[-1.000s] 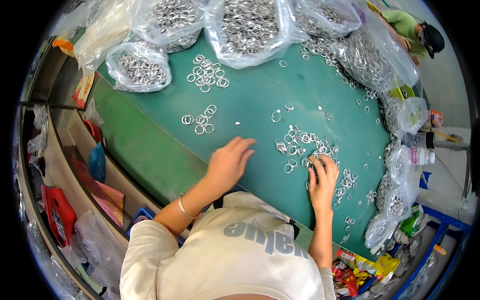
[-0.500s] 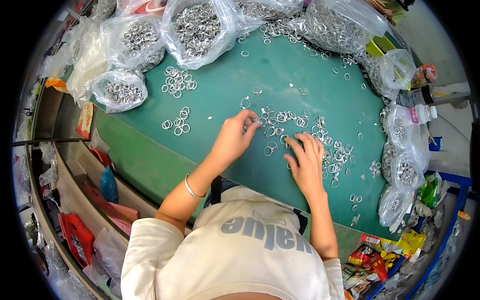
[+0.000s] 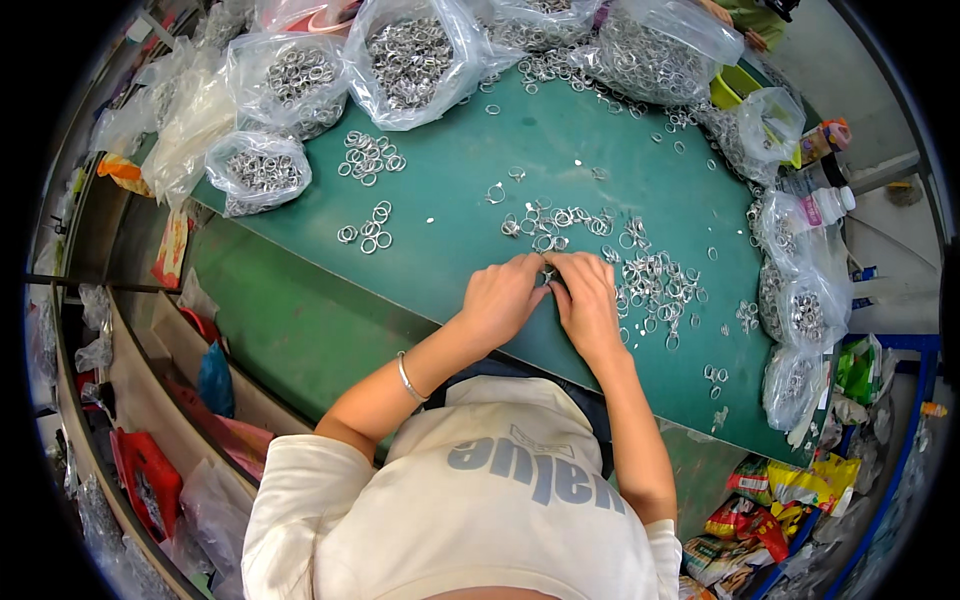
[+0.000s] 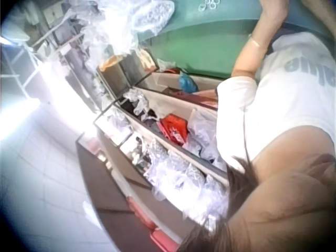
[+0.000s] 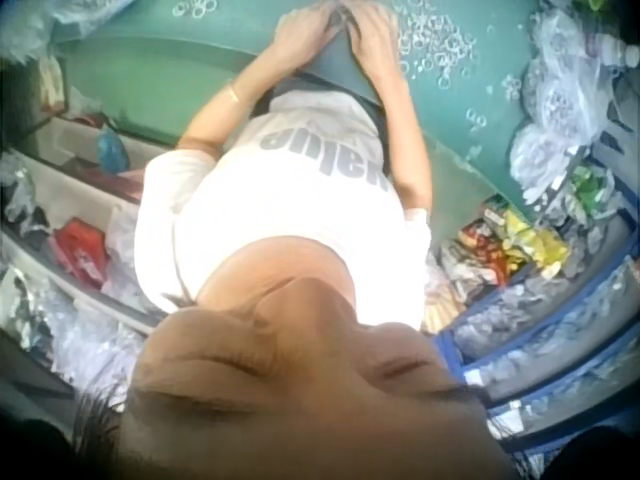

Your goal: The person sorts and organizes small metal rings on a green surface by hand, picking them up one at a time and placing them in groups.

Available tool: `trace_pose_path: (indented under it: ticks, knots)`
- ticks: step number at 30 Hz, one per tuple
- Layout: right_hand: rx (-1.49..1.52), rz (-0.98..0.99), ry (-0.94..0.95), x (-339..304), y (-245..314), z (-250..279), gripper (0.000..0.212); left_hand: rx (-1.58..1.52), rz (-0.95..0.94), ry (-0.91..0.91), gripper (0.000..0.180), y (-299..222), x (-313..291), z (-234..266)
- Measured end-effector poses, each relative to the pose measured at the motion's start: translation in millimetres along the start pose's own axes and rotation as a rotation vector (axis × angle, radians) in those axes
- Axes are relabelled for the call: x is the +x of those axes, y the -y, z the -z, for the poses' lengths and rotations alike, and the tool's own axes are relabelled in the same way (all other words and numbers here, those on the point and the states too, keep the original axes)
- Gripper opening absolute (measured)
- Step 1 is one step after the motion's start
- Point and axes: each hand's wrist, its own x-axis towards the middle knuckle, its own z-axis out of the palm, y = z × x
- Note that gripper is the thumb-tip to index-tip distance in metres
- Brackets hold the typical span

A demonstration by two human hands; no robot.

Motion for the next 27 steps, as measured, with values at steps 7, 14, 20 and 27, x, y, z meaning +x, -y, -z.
trace_pose_path:
  ticks: [7, 14, 20, 27]
  knots:
    - [-0.064, -0.134, -0.144, -22.2, -9.0, 18.5, 0.025, -0.243, 0.016, -0.057, 0.017, 14.4, 0.6, 6.9]
    - [-0.014, -0.042, -0.034, 0.9, 2.7, 8.0, 0.027, -1.791, 0.657, 0.369, 0.019, 3.7, 2.4, 29.7]
    - [0.009, -0.056, -0.045, -21.2, -14.0, 9.7, 0.023, -1.618, 0.711, 0.173, 0.015, 14.8, -7.5, 25.5]
    - [0.155, -0.098, 0.036, -1.5, -4.9, 4.7, 0.027, -1.357, 0.668, 0.078, 0.015, 1.9, -1.5, 23.9]
